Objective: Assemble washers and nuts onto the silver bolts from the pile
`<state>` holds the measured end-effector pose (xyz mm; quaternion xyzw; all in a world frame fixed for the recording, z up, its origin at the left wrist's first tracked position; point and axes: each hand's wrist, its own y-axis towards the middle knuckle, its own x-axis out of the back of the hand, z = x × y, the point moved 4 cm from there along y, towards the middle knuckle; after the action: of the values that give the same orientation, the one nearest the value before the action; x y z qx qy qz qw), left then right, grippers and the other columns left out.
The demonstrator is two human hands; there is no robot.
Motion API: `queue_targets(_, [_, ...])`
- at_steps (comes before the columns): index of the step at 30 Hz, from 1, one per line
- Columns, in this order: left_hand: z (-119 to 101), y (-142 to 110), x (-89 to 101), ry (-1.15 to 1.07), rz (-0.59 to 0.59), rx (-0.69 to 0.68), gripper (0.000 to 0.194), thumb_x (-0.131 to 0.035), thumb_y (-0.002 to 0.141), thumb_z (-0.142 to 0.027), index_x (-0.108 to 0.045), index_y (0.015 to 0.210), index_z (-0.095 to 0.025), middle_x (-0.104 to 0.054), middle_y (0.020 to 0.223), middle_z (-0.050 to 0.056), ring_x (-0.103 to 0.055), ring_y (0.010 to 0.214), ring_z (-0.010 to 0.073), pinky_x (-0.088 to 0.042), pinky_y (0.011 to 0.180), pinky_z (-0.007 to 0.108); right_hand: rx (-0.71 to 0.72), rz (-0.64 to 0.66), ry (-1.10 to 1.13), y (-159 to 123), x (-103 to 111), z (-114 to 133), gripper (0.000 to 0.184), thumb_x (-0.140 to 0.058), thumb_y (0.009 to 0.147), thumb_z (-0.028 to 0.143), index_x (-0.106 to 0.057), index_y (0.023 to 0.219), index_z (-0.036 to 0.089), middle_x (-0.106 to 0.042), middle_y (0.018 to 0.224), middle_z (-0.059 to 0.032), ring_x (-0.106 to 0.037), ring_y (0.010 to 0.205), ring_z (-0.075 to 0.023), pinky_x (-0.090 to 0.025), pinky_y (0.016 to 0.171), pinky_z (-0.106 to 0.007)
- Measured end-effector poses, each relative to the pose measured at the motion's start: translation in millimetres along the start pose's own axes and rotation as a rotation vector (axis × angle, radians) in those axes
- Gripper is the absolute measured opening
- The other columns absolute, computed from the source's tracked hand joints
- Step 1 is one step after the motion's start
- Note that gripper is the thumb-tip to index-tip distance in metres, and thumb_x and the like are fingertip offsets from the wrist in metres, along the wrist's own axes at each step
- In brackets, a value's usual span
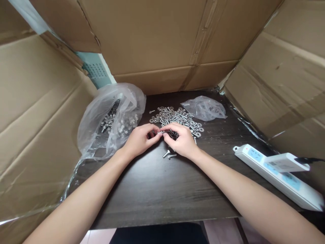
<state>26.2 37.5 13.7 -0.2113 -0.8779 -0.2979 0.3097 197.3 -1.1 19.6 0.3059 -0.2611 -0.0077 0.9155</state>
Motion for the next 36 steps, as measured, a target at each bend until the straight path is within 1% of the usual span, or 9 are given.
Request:
queue_targets(6, [2.1, 0.8, 1.5, -0.026, -0.028, 0.011, 0.015, -0.068, 0.096, -0.032, -0.074, 0.096, -0.019, -0.074, 0.084, 0.002, -0.065, 0.068, 0.0131, -0.052, 0.063, 0.022, -0.024, -0.011, 0.011, -1.2, 0.1, -0.7, 0.014, -0.065, 0.090, 0.016, -0.075, 0.096, 0.023, -0.075, 0.092, -0.0022, -0.070, 0.086, -0.0209, -0.057, 0.082, -0.036])
queue_targets(12, [1.8, 0.4, 4.3, -0.061, -0.049, 0.012, 0.011, -0.070, 0.095, -0.028, -0.076, 0.098, -0.019, -0.077, 0.086, 0.002, -0.067, 0.068, 0.0126, -0.055, 0.066, 0.022, -0.067, -0.033, 0.115, -0.9, -0.2, -1.2, 0.011, -0.066, 0.092, 0.018, -0.076, 0.096, 0.022, -0.075, 0.093, -0.0028, -0.070, 0.083, -0.0190, -0.059, 0.079, -0.034])
queue_targets(15, [3.4, -0.4, 3.5, -0.063, -0.050, 0.033, 0.014, -0.071, 0.094, -0.028, -0.076, 0.103, -0.019, -0.078, 0.090, 0.003, -0.068, 0.068, 0.0129, -0.057, 0.066, 0.022, -0.131, -0.031, 0.181, -0.9, -1.9, -6.7, 0.009, -0.069, 0.092, 0.023, -0.077, 0.096, 0.022, -0.076, 0.093, -0.0036, -0.072, 0.083, -0.0195, -0.061, 0.079, -0.035])
queue_targets(18, [5.0, -0.9, 2.4, -0.066, -0.050, 0.050, 0.021, -0.070, 0.093, -0.026, -0.076, 0.111, -0.019, -0.079, 0.094, 0.004, -0.069, 0.068, 0.0135, -0.058, 0.066, 0.024, -0.172, -0.019, 0.228, -1.4, -3.7, -12.4, 0.010, -0.072, 0.091, 0.029, -0.077, 0.095, 0.022, -0.076, 0.093, -0.0045, -0.074, 0.082, -0.0205, -0.062, 0.079, -0.036])
queue_targets(21, [5.8, -1.1, 2.5, -0.072, -0.057, 0.046, 0.021, -0.071, 0.092, -0.026, -0.078, 0.111, -0.019, -0.080, 0.093, 0.004, -0.069, 0.067, 0.0138, -0.059, 0.066, 0.024, -0.187, -0.017, 0.246, -2.6, -4.9, -15.9, 0.012, -0.074, 0.090, 0.032, -0.077, 0.094, 0.021, -0.076, 0.091, -0.0051, -0.074, 0.082, -0.0212, -0.062, 0.078, -0.036])
queue_targets(24, [6.3, -1.0, 3.0, -0.073, -0.052, 0.042, 0.018, -0.071, 0.093, -0.027, -0.079, 0.107, -0.020, -0.080, 0.091, 0.003, -0.069, 0.067, 0.0136, -0.058, 0.067, 0.024, -0.193, -0.014, 0.263, -3.3, -5.9, -16.8, 0.011, -0.074, 0.090, 0.031, -0.077, 0.094, 0.022, -0.076, 0.091, -0.0049, -0.074, 0.082, -0.0210, -0.063, 0.078, -0.036])
queue_targets(29, [4.4, -0.5, 2.8, -0.068, -0.039, 0.035, 0.013, -0.072, 0.093, -0.025, -0.079, 0.102, -0.019, -0.078, 0.085, 0.001, -0.067, 0.064, 0.0122, -0.056, 0.064, 0.022, -0.159, -0.025, 0.279, -1.8, -4.2, -13.6, 0.009, -0.071, 0.090, 0.024, -0.078, 0.095, 0.022, -0.074, 0.100, -0.0060, -0.074, 0.088, -0.0200, -0.065, 0.081, -0.035])
queue_targets(33, [2.6, 0.2, 1.7, -0.060, -0.027, 0.046, 0.012, -0.072, 0.093, -0.028, -0.078, 0.098, -0.019, -0.078, 0.082, 0.001, -0.067, 0.063, 0.0124, -0.055, 0.064, 0.022, -0.134, -0.013, 0.220, -1.0, -2.7, -10.3, 0.013, -0.063, 0.090, 0.019, -0.075, 0.092, 0.022, -0.073, 0.096, -0.0048, -0.073, 0.083, -0.0188, -0.064, 0.079, -0.035])
queue_targets(36, [2.2, 0.2, 1.1, -0.059, -0.028, 0.043, 0.012, -0.073, 0.093, -0.028, -0.078, 0.098, -0.019, -0.077, 0.082, 0.001, -0.067, 0.064, 0.0124, -0.054, 0.064, 0.022, -0.098, -0.022, 0.137, -1.3, -1.8, -7.2, 0.015, -0.060, 0.091, 0.016, -0.073, 0.093, 0.022, -0.073, 0.095, -0.0040, -0.072, 0.083, -0.0183, -0.061, 0.079, -0.034])
